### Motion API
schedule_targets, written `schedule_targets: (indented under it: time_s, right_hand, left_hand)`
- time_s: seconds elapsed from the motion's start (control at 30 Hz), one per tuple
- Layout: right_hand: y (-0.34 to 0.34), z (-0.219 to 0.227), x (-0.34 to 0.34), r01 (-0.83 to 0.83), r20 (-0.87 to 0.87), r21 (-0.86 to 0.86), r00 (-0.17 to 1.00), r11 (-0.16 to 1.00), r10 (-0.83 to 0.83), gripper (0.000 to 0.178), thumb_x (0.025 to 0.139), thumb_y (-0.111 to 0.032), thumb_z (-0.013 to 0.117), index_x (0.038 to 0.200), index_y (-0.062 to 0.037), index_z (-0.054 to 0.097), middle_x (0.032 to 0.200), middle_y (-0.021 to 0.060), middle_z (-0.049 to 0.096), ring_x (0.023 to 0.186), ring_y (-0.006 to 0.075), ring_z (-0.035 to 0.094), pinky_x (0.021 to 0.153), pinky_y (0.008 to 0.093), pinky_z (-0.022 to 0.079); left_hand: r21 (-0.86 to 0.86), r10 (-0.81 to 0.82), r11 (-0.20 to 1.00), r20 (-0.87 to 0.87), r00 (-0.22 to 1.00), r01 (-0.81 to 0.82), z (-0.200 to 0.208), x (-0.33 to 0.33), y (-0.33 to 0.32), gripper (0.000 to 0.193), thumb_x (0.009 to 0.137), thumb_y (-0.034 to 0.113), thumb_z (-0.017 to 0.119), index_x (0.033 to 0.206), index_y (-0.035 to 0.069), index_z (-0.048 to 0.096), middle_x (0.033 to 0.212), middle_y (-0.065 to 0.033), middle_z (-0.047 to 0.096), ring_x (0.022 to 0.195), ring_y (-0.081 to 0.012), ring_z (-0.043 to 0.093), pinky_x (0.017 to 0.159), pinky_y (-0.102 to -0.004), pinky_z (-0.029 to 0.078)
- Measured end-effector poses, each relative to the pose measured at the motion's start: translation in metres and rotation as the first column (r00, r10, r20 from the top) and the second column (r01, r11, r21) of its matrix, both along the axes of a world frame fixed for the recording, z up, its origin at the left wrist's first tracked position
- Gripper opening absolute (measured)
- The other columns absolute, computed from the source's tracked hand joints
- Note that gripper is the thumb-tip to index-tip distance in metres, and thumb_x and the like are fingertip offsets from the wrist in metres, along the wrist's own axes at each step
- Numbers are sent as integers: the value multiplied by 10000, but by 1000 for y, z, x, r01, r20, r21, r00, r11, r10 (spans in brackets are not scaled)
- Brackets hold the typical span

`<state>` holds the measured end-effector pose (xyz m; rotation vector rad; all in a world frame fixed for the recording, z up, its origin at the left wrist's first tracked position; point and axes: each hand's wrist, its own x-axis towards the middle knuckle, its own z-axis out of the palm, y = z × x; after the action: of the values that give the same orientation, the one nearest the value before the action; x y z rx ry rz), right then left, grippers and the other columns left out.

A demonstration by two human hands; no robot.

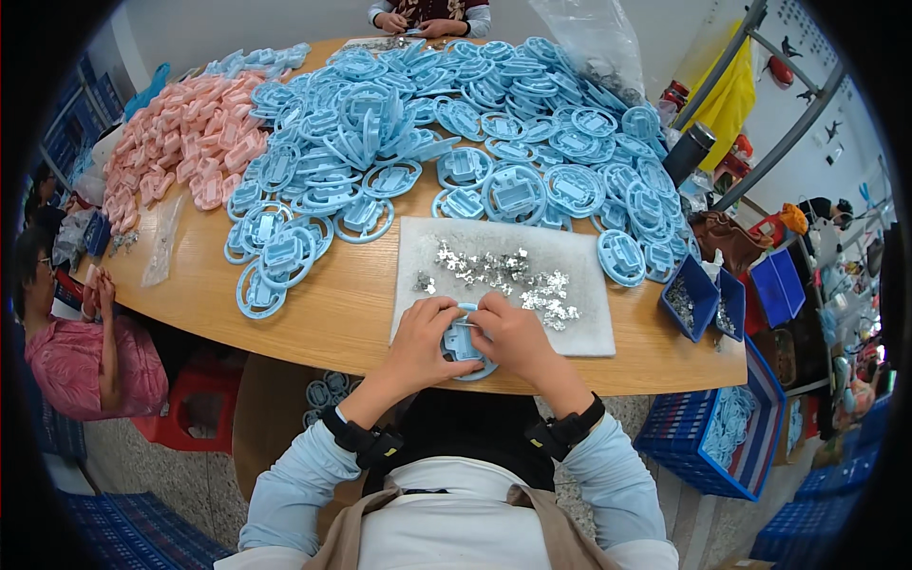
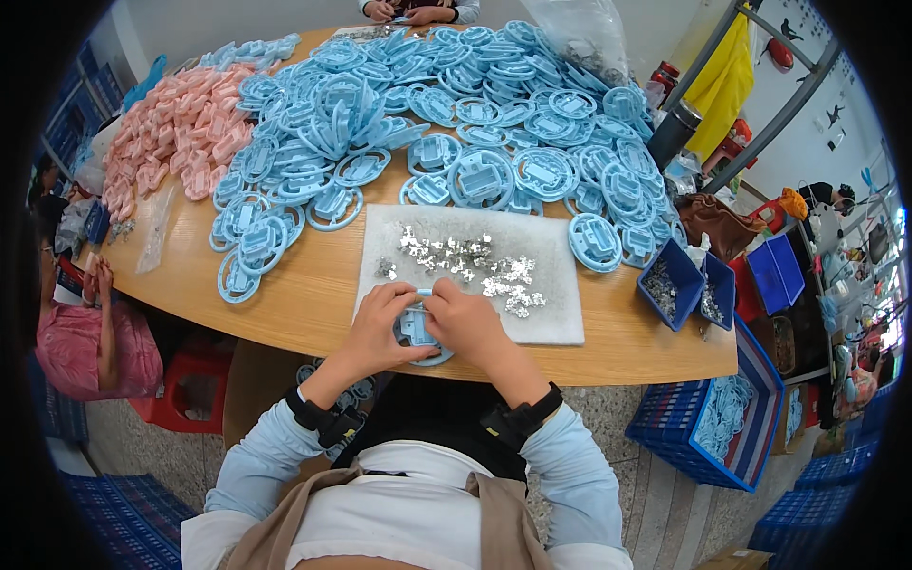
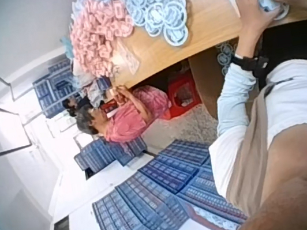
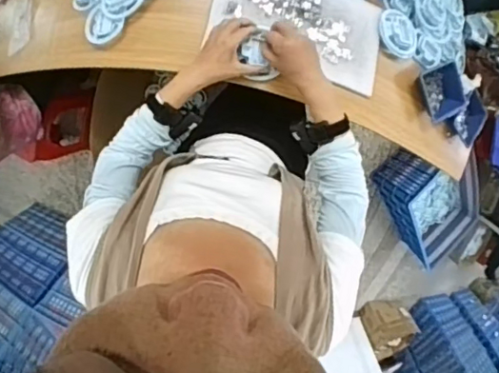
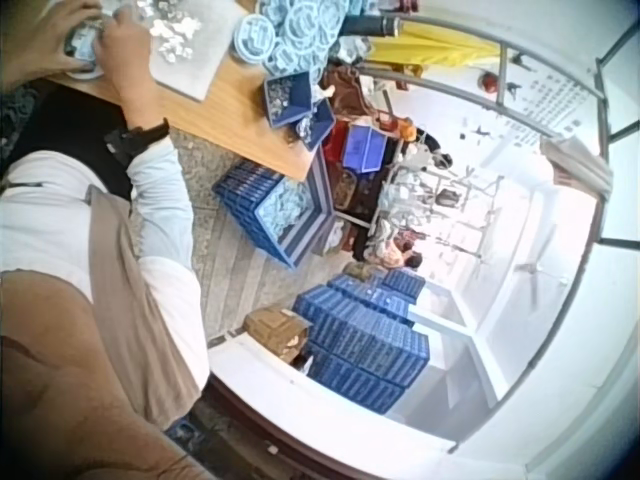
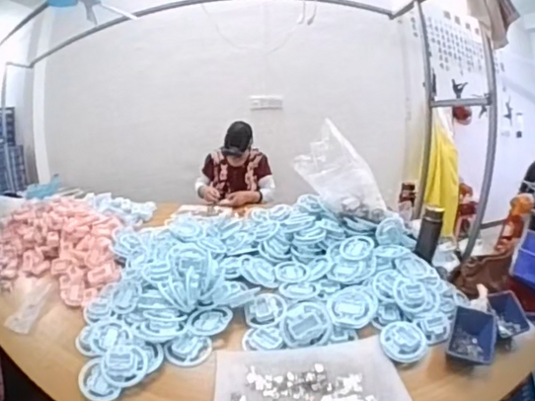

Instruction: Manually assemble small plastic pieces into a circular frame.

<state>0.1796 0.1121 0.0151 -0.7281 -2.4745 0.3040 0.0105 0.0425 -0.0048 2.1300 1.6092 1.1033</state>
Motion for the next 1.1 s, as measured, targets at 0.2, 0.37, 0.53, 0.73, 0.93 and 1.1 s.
schedule_targets:
  time_s: [0.2,0.37,0.53,0.73,0.93,1.1]
  right_hand:
    - [-24,-8,-11,147,230,187,955,971,-189,229,668,-108,660,889,-65,614,851,77,510,638,218,622,498,334,509]
    - [-18,3,-3,270,17,-244,962,931,-274,296,721,-173,658,996,-64,650,918,98,550,712,274,626,626,363,511]
    - [-5,5,3,309,2,-539,931,784,-365,417,715,-271,676,1082,-73,656,937,124,630,782,307,630,722,366,495]
    - [-4,2,0,136,-151,-747,918,651,-365,467,667,-266,717,1050,-5,657,872,129,681,745,182,628,674,294,487]
    - [-15,22,-7,4,-304,-747,887,665,-347,408,680,-181,727,1035,10,660,776,27,651,599,41,509,533,193,407]
    - [-37,7,-30,-76,-292,-779,922,623,-253,408,683,-183,724,1034,12,652,772,51,642,660,83,551,591,223,442]
  left_hand:
    - [-25,4,1000,-3,1000,-4,-2,1,-1,675,534,279,828,1103,27,567,1176,-142,511,1095,-324,481,942,-412,382]
    - [-2,25,1000,16,1000,-25,-2,3,-1,686,526,296,838,1096,32,561,1187,-150,503,1111,-332,471,953,-424,370]
    - [52,20,998,2,1000,-21,1,3,-2,710,525,332,848,1103,43,553,1213,-172,510,1110,-351,478,962,-441,361]
    - [27,15,999,108,994,-18,22,2,-13,652,628,317,828,1132,22,540,1183,-141,553,1071,-268,539,906,-383,430]
    - [-483,363,810,858,362,332,27,-5,-18,298,868,252,659,1012,-7,626,902,-29,651,805,-76,596,722,-222,481]
    - [-497,438,798,867,238,341,29,-23,-49,246,854,212,668,985,5,647,863,-36,655,762,-83,612,678,-230,491]
